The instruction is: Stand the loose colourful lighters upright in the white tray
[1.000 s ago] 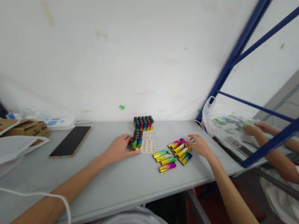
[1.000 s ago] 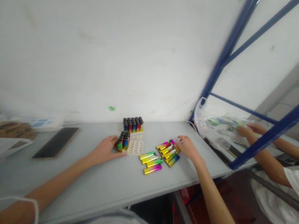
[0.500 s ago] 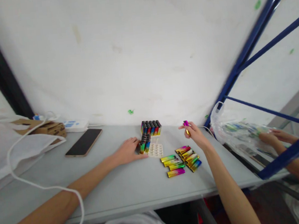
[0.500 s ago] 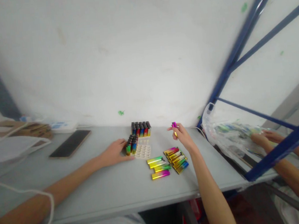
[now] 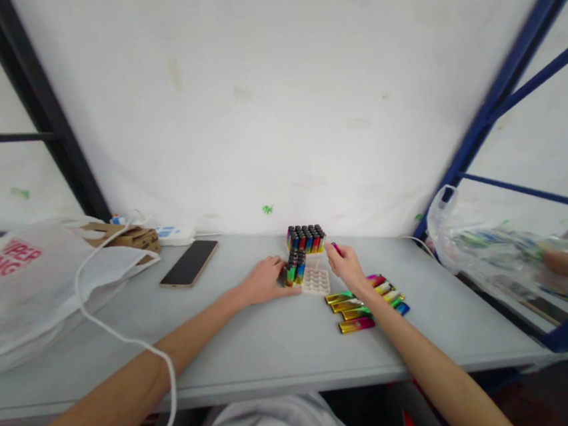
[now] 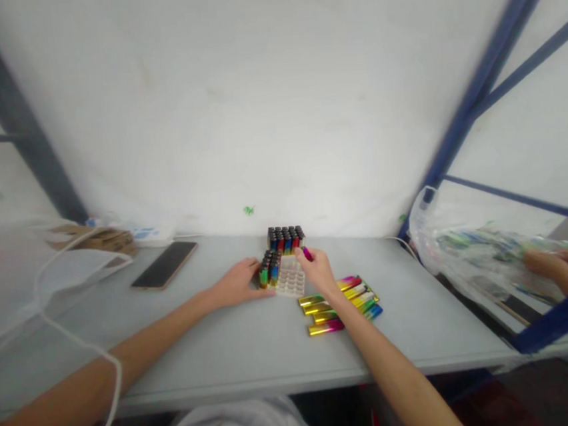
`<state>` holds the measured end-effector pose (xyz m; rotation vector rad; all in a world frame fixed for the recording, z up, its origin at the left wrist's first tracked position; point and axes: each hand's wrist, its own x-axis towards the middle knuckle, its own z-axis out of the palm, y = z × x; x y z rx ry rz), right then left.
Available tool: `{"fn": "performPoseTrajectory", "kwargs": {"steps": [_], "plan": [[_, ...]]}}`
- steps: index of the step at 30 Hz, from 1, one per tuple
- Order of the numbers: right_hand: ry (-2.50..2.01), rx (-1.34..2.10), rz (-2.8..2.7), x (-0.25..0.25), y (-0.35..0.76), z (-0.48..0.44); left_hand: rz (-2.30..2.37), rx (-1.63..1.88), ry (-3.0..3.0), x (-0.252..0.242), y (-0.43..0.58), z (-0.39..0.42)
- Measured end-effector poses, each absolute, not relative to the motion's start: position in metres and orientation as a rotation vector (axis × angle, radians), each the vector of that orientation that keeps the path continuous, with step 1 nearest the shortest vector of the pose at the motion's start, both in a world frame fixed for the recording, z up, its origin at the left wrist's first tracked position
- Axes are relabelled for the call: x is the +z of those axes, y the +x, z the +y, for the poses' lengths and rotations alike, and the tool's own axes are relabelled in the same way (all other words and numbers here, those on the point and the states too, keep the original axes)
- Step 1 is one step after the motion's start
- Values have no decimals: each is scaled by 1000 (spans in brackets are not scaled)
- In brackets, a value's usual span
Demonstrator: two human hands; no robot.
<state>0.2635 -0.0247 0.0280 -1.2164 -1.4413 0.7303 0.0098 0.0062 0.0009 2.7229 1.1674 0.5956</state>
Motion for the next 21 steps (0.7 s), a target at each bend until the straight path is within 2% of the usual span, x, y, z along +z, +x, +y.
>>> {"fn": "performPoseTrajectory", "kwargs": {"steps": [5,21], "plan": [[-1324,531,-1506,23,253,-28,1137,611,2715,-1,9,9],[-1273,484,-1689,27,258,-35,1142,627,2721,-1,8,9]]}}
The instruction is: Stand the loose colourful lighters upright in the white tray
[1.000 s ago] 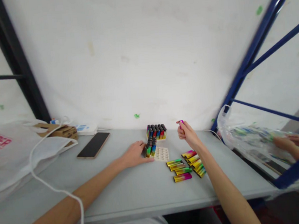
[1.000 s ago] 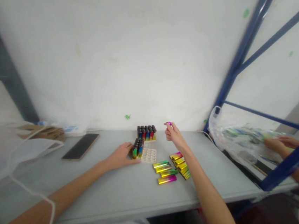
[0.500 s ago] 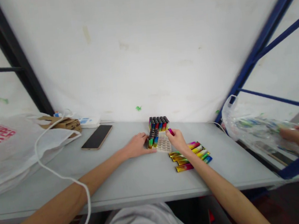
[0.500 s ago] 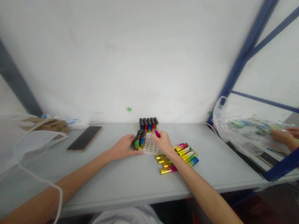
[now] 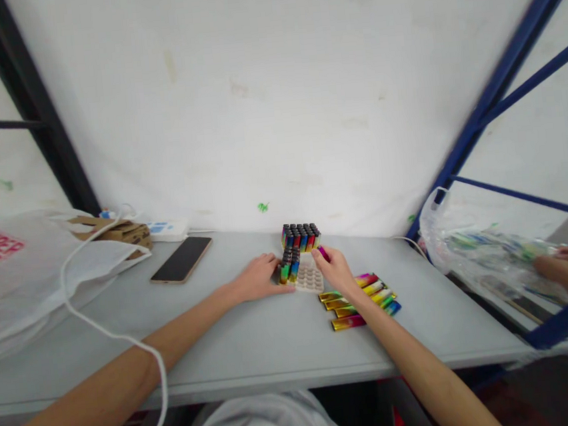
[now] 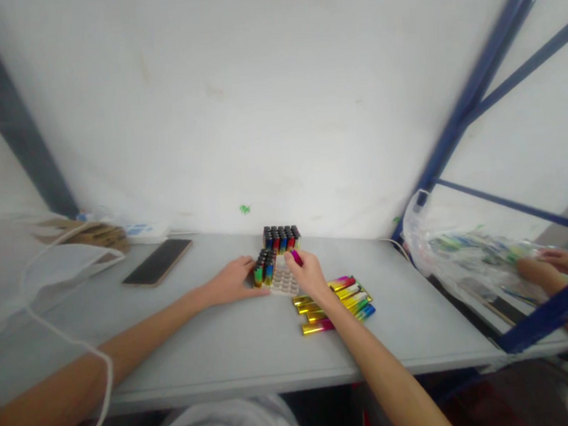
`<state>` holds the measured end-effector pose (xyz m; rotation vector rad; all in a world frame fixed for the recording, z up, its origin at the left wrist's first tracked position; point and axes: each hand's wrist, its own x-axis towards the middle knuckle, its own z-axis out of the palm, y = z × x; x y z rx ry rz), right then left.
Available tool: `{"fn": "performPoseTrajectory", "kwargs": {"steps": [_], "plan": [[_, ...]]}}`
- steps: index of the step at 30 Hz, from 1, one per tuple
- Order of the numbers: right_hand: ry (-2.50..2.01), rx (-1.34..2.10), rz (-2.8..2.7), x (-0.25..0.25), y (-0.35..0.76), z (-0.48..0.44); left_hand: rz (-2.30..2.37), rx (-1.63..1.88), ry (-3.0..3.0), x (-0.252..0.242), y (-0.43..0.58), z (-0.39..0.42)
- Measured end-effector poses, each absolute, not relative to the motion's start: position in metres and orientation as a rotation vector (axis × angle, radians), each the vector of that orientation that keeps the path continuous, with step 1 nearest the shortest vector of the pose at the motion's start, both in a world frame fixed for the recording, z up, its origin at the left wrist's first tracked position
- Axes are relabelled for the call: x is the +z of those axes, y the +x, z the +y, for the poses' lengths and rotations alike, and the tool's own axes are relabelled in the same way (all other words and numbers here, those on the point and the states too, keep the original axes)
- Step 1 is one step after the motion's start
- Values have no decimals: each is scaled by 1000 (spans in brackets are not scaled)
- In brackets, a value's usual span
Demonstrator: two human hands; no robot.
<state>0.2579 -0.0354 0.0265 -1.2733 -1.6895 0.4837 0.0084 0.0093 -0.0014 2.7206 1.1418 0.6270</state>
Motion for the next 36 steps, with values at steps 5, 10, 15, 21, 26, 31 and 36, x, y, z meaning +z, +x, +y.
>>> {"fn": "performPoseTrajectory", "kwargs": {"steps": [5,10,15,21,26,31,36], "plan": [[-1131,482,-1964,39,260,-45,1151,627,2725,0,8,8],[-1097,273,-2140,43,262,-47,1178,573,2758,1,8,7],[-1154,580,-2112,40,260,-50,1123,577,2728,1,2,12],[-1277,381,-2310,36,244,-48,1031,618,2694,-2,-3,17],[-1593,-34,-2499,50,226,-54,1038,579,2708,-4,-2,17],[-1541,131,-2389,57,255,-52,1052,607,2691,-5,-3,17],[-1437,469,-2155,72,344,-45,1079,598,2673,-2,-2,14]]}}
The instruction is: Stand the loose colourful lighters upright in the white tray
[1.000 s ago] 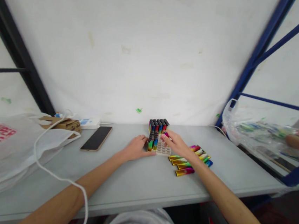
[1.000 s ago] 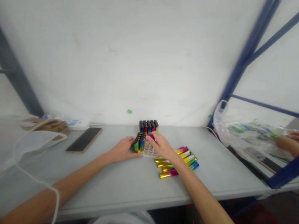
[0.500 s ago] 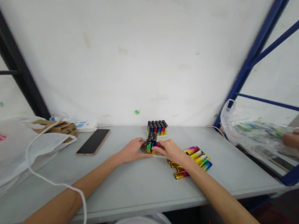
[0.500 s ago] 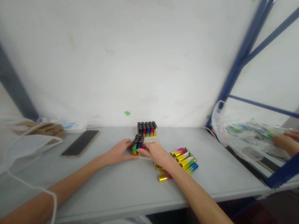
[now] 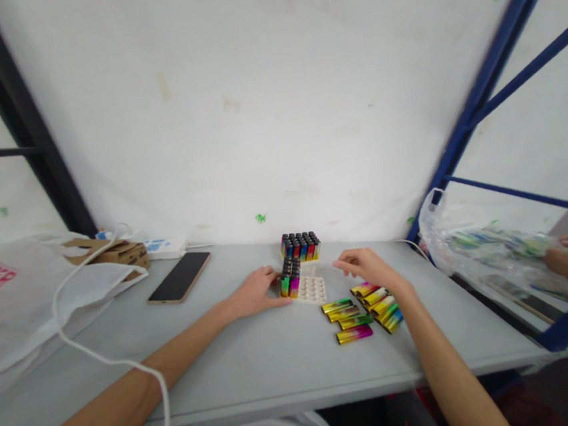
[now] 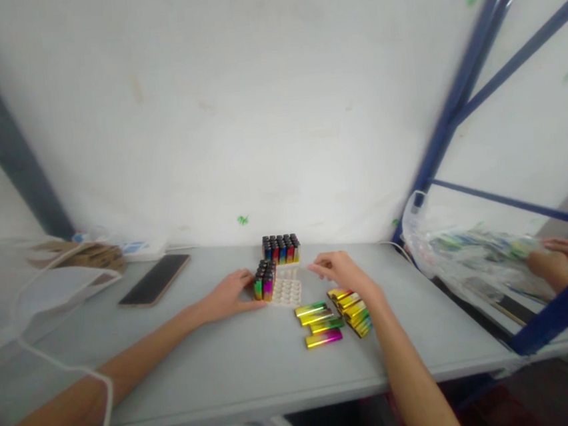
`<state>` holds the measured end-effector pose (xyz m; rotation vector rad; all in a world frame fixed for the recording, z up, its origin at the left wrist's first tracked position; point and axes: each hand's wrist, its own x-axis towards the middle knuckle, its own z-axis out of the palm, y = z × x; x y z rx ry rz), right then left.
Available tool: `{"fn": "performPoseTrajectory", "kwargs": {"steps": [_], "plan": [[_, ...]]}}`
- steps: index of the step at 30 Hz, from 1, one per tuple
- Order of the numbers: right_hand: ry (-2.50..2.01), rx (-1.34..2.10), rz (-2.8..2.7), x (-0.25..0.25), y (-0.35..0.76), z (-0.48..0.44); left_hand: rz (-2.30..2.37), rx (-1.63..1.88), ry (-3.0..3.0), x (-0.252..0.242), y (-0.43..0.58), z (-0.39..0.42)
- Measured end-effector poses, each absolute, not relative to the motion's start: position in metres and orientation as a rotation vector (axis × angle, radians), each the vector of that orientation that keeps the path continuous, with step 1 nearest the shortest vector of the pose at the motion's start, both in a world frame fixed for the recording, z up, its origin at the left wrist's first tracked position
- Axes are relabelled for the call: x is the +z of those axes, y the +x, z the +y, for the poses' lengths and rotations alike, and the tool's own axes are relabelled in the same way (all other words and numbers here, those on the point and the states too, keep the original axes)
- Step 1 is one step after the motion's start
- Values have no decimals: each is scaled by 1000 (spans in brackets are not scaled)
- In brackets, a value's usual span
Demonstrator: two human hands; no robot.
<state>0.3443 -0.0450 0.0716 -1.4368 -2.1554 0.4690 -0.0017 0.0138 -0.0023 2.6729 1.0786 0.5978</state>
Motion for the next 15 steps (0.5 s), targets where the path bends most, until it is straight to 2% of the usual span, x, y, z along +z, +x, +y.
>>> {"fn": "performPoseTrajectory", "kwargs": {"steps": [3,10,15], "plan": [[-1494,559,-2176,78,392,-47,1103,582,2657,0,0,11],[-1728,434,-2278,67,434,-62,1170,562,2639,5,2,7],[-1564,676,-2325,66,434,-64,1266,539,2660,7,8,2]]}}
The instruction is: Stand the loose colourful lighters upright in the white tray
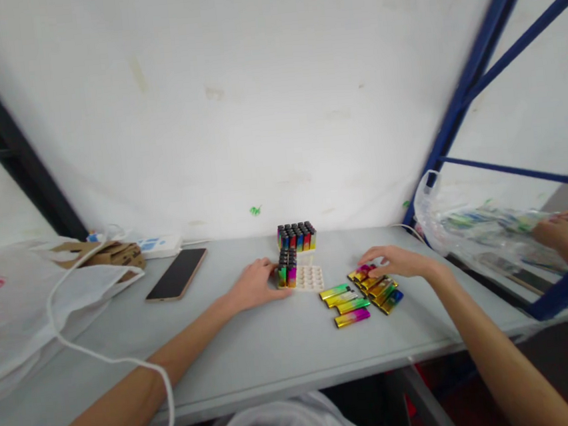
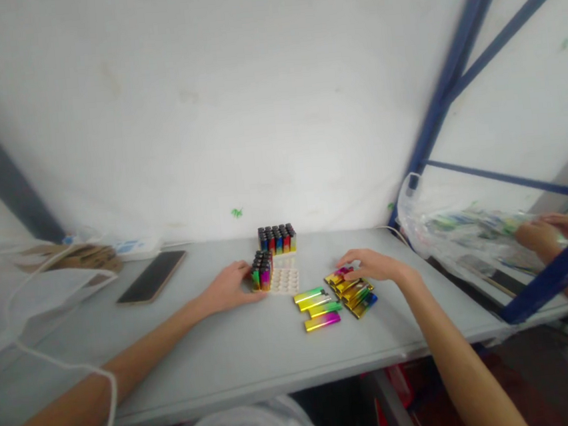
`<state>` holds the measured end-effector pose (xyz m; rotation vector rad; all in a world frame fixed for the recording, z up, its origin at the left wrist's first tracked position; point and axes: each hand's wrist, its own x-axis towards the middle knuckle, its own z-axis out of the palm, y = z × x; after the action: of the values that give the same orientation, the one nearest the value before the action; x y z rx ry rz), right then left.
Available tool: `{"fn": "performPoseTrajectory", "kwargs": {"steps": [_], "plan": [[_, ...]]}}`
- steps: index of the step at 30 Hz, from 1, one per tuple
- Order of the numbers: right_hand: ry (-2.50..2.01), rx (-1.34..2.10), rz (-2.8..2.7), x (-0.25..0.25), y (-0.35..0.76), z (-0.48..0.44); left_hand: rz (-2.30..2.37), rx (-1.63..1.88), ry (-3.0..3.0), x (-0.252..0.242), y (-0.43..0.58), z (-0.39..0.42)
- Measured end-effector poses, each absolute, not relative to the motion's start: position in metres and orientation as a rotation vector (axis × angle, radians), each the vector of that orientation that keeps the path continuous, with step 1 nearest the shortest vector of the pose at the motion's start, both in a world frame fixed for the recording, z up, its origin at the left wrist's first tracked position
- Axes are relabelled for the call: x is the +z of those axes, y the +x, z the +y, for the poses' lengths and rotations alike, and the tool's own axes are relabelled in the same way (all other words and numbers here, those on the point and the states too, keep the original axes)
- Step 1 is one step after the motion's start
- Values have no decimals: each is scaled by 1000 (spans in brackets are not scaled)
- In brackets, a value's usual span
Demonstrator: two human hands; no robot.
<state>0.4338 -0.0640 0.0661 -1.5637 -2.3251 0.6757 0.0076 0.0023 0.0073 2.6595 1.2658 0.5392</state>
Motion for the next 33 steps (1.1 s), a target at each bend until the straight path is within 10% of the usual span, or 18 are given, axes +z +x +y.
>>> {"fn": "performPoseTrajectory", "kwargs": {"steps": [33], "plan": [[-945,1148,-1437,48,257,-17,1165,651,2589,5,-1,11]]}}
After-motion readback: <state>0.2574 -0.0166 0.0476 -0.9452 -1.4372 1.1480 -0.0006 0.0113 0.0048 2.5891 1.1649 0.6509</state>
